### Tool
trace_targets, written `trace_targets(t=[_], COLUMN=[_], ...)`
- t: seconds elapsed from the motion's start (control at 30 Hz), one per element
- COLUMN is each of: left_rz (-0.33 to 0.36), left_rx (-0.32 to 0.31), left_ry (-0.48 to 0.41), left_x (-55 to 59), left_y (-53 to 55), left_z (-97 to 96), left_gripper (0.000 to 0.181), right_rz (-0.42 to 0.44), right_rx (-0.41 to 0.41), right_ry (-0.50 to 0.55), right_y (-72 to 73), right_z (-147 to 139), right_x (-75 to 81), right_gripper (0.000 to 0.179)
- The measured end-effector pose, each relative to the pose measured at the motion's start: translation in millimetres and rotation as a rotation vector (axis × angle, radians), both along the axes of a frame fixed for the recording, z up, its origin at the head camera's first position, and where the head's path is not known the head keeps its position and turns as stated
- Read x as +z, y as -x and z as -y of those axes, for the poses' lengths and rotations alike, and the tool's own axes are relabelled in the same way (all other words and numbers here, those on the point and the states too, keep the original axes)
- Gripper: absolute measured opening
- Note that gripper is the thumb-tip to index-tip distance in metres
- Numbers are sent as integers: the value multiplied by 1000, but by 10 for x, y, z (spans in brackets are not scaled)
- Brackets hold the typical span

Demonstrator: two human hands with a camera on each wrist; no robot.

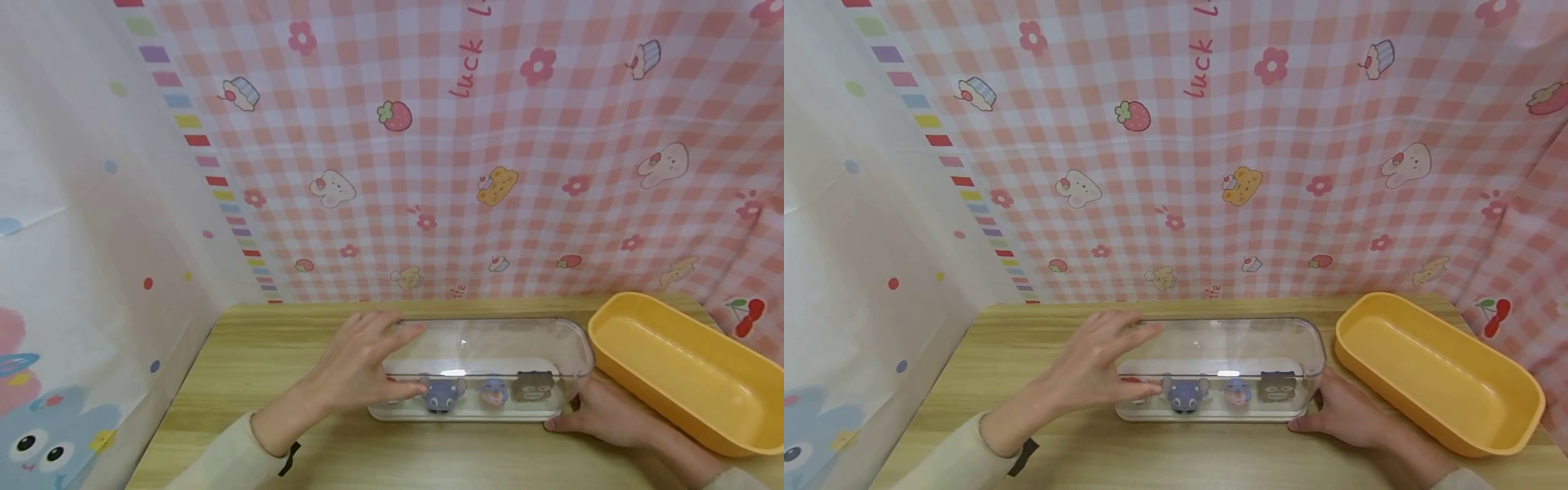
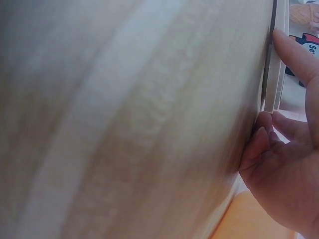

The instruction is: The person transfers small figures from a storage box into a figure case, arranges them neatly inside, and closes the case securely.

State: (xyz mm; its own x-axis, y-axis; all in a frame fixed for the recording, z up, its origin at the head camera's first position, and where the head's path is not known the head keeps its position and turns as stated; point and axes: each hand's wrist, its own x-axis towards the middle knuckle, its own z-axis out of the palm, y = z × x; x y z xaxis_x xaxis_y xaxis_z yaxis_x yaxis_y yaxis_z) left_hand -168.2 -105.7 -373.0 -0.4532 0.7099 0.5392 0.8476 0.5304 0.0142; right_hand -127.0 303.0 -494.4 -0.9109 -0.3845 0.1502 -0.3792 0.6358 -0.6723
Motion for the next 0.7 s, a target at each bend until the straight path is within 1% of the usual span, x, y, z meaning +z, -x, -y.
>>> trace_targets(t=[0.13, 0.33, 0.53, 0.7], left_rz=[-3, 11, 4, 28], left_rx=[0, 1, 2, 7], left_ry=[-1, -12, -12, -11], left_x=[-20, -49, -71, -76], left_y=[4, 14, 25, 26], left_z=[-2, -9, -15, -19], left_gripper=[82, 82, 85, 84], right_rz=[7, 6, 1, 2], right_rx=[4, 6, -2, 1], right_ry=[-1, -27, -43, -32], right_y=[2, 6, 9, 16], right_z=[-1, -9, -17, -25], right_x=[-7, -6, -14, -22], right_gripper=[73, 69, 71, 71])
